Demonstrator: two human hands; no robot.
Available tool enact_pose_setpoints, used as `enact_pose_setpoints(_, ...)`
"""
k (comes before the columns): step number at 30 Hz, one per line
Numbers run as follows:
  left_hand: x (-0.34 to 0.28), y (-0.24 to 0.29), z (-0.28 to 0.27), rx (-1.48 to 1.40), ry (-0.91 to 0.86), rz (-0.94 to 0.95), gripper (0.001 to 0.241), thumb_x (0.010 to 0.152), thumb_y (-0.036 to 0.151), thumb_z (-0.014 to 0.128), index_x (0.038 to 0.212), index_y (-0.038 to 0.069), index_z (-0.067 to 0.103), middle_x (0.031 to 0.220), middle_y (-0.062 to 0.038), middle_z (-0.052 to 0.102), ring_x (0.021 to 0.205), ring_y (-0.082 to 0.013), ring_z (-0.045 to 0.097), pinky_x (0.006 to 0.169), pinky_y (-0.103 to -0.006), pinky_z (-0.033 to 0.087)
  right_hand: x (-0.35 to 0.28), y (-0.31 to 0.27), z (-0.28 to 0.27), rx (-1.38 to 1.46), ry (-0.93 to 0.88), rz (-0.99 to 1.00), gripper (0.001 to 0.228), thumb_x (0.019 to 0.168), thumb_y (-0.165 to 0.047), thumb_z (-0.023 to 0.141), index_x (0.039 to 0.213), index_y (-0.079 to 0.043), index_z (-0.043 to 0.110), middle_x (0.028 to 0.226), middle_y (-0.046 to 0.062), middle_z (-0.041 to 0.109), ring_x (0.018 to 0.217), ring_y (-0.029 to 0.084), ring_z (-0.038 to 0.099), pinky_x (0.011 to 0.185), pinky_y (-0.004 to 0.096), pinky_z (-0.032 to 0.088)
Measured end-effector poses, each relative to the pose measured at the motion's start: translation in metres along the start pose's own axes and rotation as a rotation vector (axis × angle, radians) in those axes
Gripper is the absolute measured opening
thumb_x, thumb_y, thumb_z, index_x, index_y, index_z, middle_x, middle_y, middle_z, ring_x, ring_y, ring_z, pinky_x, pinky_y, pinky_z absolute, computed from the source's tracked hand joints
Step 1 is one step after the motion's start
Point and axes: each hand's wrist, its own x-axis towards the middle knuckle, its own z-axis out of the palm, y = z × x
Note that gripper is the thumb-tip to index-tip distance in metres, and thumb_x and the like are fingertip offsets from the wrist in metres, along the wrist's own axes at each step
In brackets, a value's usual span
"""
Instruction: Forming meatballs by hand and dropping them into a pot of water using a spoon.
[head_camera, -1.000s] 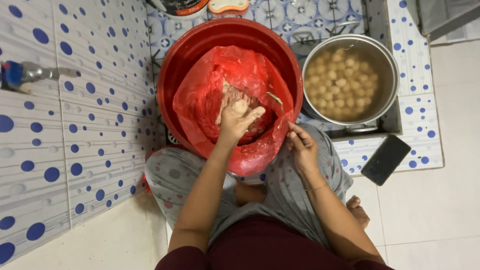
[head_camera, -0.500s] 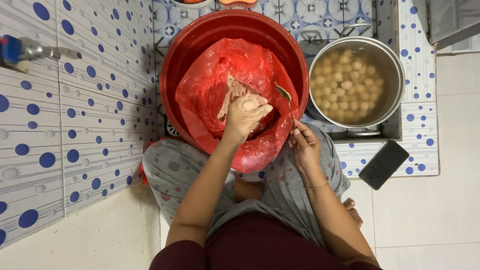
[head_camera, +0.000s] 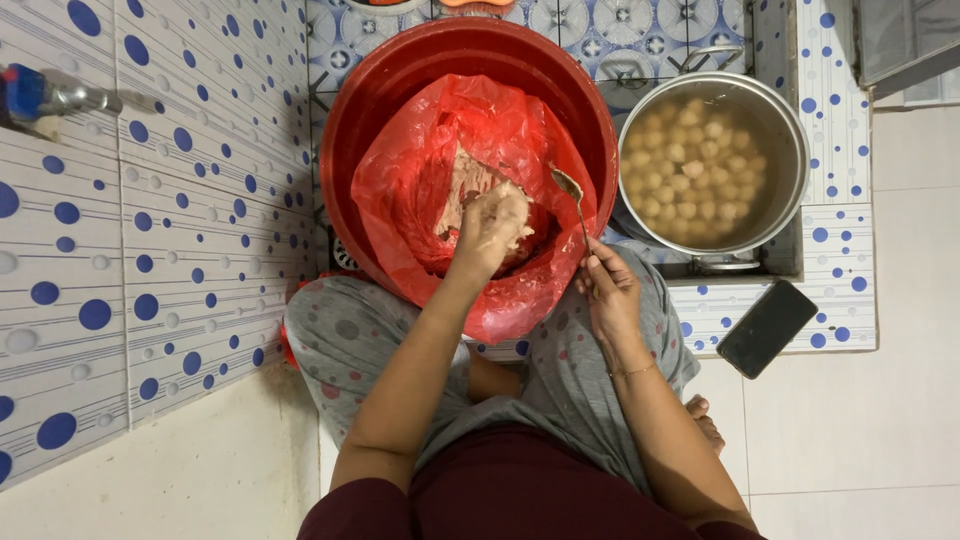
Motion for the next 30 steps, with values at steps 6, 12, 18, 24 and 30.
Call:
enact_pose_setpoints(6,0.01,0.06,0.042,0.0,0.056,-0.224,0.015,0.086,0.003,0.078,0.098,-0.001,0.071,0.068,-0.015,0.069,0.059,-0.0134,0.065,0.053,-0.0294,0.062,0.002,0.006,-0.004,-0.011,-0.024,-0.04,0.037,0.1,-0.004,0.06,0.136,0.006,0.06,0.09,0.01,0.059,0.066,0.01,0.048,0.059,0.024,0.05)
enact_pose_setpoints(12,0.013,0.014,0.034,-0.084,0.117,-0.233,0.025,0.076,-0.015,0.081,0.097,-0.008,0.068,0.08,-0.019,0.074,0.073,-0.0143,0.071,0.066,-0.0299,0.066,0.002,0.007,-0.005,-0.023,-0.013,-0.034,0.037,0.101,-0.005,0.06,0.135,0.007,0.06,0.091,0.01,0.058,0.066,0.01,0.049,0.059,0.025,0.05)
enact_pose_setpoints(18,0.004,0.035,0.037,-0.013,0.243,-0.256,0.022,0.072,-0.015,0.08,0.081,-0.003,0.063,0.065,-0.01,0.066,0.065,-0.017,0.071,0.06,-0.0279,0.065,0.002,0.005,-0.004,-0.008,-0.003,0.002,0.037,0.1,-0.005,0.061,0.135,0.005,0.061,0.09,0.01,0.059,0.066,0.01,0.049,0.059,0.024,0.05)
enact_pose_setpoints(24,0.004,-0.008,0.015,0.004,0.034,-0.077,0.017,0.082,-0.009,0.07,0.094,0.001,0.065,0.08,-0.01,0.066,0.078,-0.0201,0.069,0.069,-0.0366,0.064,0.003,0.008,-0.006,-0.001,-0.017,-0.006,0.036,0.1,-0.005,0.06,0.135,0.005,0.061,0.089,0.009,0.058,0.066,0.01,0.049,0.058,0.024,0.05)
enact_pose_setpoints(30,0.011,0.044,0.037,0.028,0.113,-0.262,0.015,0.086,0.012,0.082,0.094,0.003,0.072,0.07,-0.015,0.071,0.049,-0.0151,0.064,0.041,-0.0242,0.057,0.004,0.011,-0.008,-0.018,-0.026,-0.026,0.037,0.101,-0.005,0.06,0.136,0.006,0.06,0.09,0.01,0.058,0.066,0.01,0.048,0.059,0.024,0.05)
